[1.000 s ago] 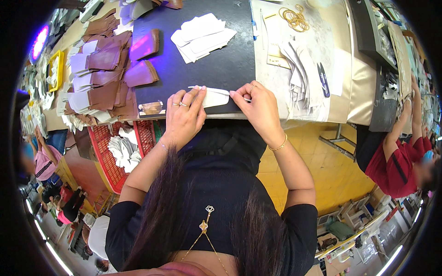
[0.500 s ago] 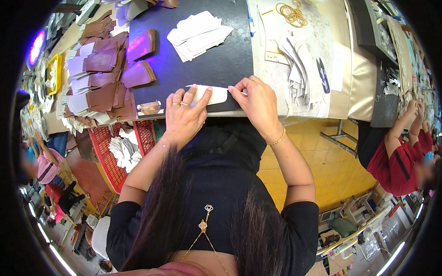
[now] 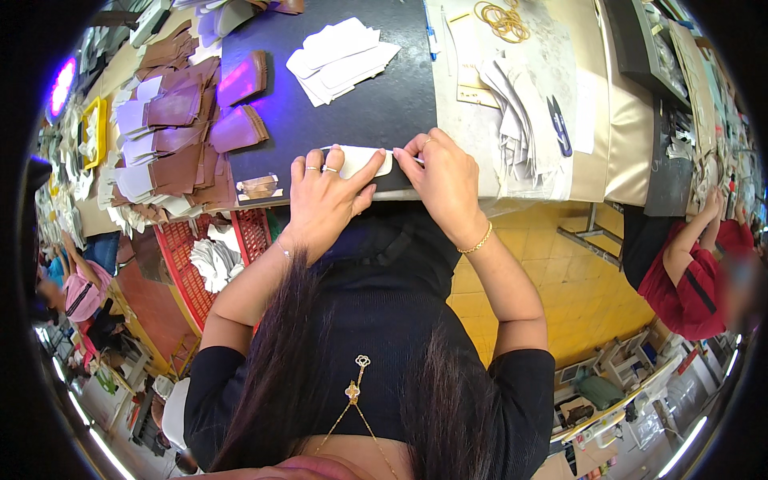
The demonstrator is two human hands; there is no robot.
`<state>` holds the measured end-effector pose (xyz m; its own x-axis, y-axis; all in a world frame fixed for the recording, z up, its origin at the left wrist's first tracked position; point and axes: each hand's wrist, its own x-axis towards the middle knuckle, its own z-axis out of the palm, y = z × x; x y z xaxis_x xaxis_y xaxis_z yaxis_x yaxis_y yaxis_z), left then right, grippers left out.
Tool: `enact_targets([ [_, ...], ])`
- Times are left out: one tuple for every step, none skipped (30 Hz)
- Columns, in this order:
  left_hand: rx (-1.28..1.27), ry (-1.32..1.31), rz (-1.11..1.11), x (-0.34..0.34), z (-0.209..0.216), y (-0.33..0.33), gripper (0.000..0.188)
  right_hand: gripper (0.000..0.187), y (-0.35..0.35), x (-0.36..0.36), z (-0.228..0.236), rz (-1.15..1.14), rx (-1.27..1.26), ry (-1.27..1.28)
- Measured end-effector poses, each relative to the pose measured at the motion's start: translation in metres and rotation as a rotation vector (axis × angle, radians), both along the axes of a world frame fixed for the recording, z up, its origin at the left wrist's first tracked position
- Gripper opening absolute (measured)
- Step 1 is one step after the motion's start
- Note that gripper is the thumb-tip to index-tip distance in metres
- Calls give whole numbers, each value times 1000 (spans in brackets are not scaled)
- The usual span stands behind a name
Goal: The person repeatedly picks up small white fabric pieces and places them onto brown leather pieces on a worktable, then stacks the assembled units. The person also gathers a bundle of white fabric pieces, ties them with a rubber band, and hands the bundle to a coworker. Finally, the person folds a white fabric piece and places it on the table.
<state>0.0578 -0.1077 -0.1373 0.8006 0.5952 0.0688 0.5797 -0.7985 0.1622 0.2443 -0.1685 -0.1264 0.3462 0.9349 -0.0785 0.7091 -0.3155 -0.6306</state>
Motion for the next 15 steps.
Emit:
enact_targets([
  [-10,7,-7,0,2,1,50,15,-3,-2,2,11,23,-30],
  [-23,9,-17,0,4,1,49,12,-7,-5,4,22,54,-65],
  [-30,-3,-19,1,6,2,49,10,-12,-9,5,29,85,-104],
  [-39,26,-20,2,7,1,51,10,-16,-13,6,49,115,-132],
  [-41,39,-14,4,9,-2,53,11,-20,-17,6,65,146,-163],
  [-54,57,-13,6,10,-3,55,13,-24,-20,6,85,178,-191],
  [-47,70,-19,6,11,-4,57,20,-28,-22,6,95,166,-187],
  [-51,87,-31,7,11,-4,58,22,-30,-24,4,100,179,-203],
  [-55,105,-43,8,12,-4,59,23,-32,-25,2,109,196,-214],
  [-68,106,-57,8,12,-4,60,25,-33,-26,1,117,213,-225],
  [-81,108,-69,7,12,-3,61,26,-35,-27,-1,115,198,-225],
  [-99,113,-79,7,12,-2,62,28,-37,-27,-2,115,184,-225],
  [-108,111,-88,6,12,-2,62,30,-38,-28,-3,113,176,-221],
  [-122,113,-96,6,12,0,62,32,-39,-28,-3,120,169,-235],
  [-137,116,-103,5,12,0,62,35,-40,-28,-4,126,166,-248],
])
